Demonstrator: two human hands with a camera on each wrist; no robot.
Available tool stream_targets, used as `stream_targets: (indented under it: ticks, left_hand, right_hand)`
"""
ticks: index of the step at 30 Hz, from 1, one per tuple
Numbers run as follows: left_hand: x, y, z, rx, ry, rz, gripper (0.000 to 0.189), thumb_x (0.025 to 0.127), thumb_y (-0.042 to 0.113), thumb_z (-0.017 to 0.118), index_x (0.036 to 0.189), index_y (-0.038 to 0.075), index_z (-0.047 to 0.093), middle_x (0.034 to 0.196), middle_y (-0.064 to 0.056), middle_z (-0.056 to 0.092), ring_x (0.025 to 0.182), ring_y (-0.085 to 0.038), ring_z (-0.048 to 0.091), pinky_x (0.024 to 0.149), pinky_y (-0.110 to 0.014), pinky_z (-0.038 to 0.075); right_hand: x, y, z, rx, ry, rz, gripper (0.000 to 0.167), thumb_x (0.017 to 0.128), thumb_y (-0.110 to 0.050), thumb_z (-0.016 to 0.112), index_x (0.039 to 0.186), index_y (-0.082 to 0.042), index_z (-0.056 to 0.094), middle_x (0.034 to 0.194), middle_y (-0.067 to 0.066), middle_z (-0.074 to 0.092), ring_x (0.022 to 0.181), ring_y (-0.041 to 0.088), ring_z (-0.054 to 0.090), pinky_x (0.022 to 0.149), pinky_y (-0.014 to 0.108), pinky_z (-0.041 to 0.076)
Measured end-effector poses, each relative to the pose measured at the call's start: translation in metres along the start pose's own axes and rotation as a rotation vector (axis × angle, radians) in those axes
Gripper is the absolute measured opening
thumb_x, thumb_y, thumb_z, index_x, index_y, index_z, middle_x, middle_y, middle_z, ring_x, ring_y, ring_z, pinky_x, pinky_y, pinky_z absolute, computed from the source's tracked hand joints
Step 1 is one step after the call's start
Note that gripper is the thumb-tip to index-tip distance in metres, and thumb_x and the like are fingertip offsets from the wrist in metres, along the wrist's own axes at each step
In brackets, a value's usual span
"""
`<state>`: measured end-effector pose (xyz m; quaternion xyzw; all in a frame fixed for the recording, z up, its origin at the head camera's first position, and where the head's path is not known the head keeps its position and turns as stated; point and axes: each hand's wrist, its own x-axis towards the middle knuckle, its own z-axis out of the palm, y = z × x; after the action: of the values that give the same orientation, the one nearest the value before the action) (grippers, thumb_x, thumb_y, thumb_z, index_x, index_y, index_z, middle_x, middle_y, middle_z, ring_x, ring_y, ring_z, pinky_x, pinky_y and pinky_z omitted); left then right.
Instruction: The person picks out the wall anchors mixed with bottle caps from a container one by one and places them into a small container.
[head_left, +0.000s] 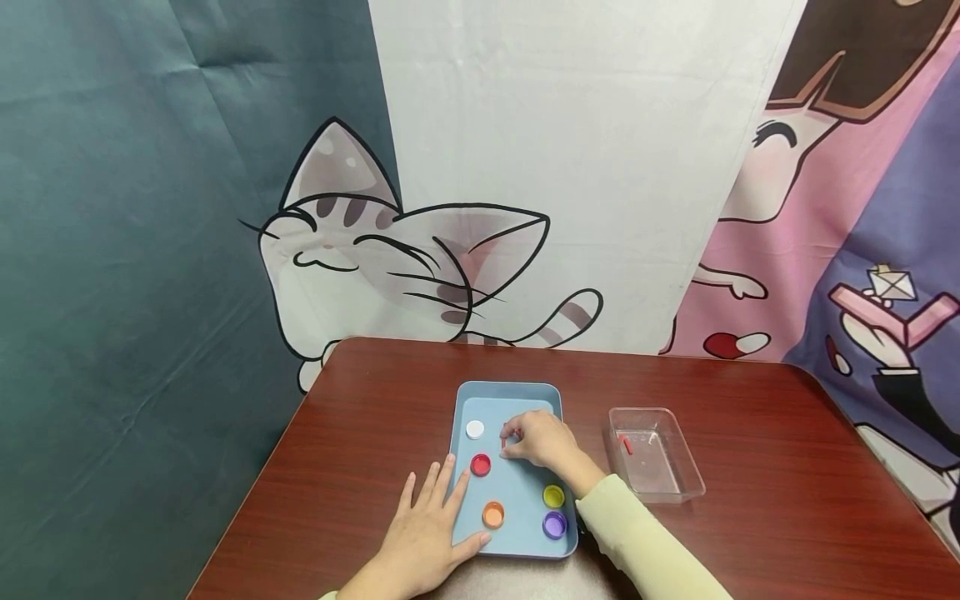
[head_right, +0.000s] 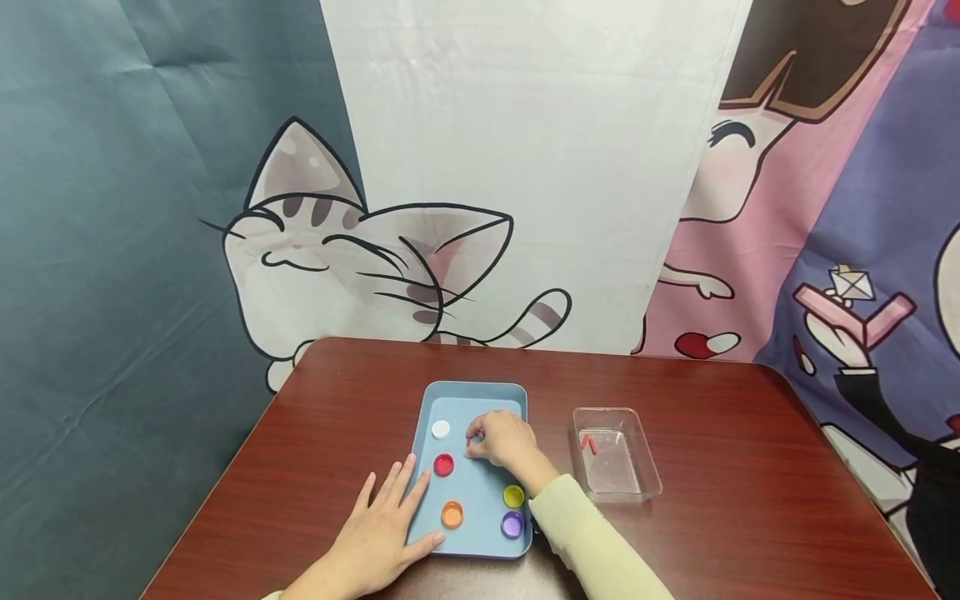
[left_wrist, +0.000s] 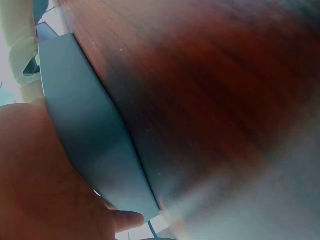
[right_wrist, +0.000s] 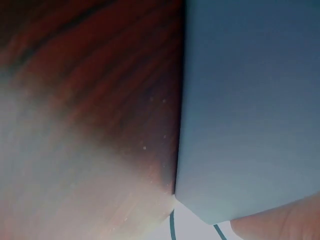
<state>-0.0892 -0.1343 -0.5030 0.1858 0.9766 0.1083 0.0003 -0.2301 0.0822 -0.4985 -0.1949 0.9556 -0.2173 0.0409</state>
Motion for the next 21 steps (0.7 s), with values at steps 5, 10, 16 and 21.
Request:
stream_targets:
  ticks: [5, 10, 16, 21]
  left_hand:
    - [0.001, 0.001, -0.001, -0.009, -0.008, -0.001, 0.089, 0.094, 0.074, 0.044, 0.156, 0.011, 0.040, 0.166, -0.018, 0.025, 0.150, -0.040, 0.028, 0.116, -0.067, 0.019]
    - [0.001, 0.001, -0.002, -0.014, -0.015, -0.003, 0.088, 0.094, 0.073, 0.047, 0.156, 0.011, 0.040, 0.166, -0.018, 0.025, 0.150, -0.040, 0.027, 0.116, -0.067, 0.018]
    - [0.001, 0.001, -0.001, -0.012, -0.010, -0.004, 0.087, 0.094, 0.071, 0.048, 0.156, 0.011, 0.040, 0.165, -0.018, 0.025, 0.150, -0.040, 0.028, 0.116, -0.067, 0.019]
    - [0.000, 0.001, -0.002, -0.022, -0.016, -0.010, 0.088, 0.093, 0.071, 0.049, 0.156, 0.011, 0.040, 0.165, -0.018, 0.025, 0.150, -0.041, 0.027, 0.116, -0.068, 0.018]
  right_hand:
    - [-0.002, 0.000, -0.001, -0.005, 0.016, -0.028, 0.017, 0.077, -0.030, 0.089, 0.090, -0.023, 0.080, 0.070, -0.011, 0.059, 0.065, 0.008, 0.051, 0.055, 0.025, 0.043]
    - [-0.002, 0.005, -0.006, 0.039, -0.008, -0.078, 0.014, 0.080, -0.025, 0.087, 0.090, -0.020, 0.079, 0.072, -0.009, 0.062, 0.068, 0.009, 0.052, 0.057, 0.024, 0.044]
    - [-0.007, 0.009, -0.020, 0.118, 0.005, -0.129, 0.015, 0.081, -0.016, 0.084, 0.095, -0.014, 0.079, 0.067, -0.007, 0.060, 0.062, 0.008, 0.051, 0.054, 0.023, 0.042]
    - [-0.016, 0.014, -0.027, 0.150, 0.044, -0.119, 0.017, 0.082, -0.016, 0.084, 0.098, -0.013, 0.078, 0.061, -0.009, 0.056, 0.055, 0.005, 0.048, 0.048, 0.021, 0.039]
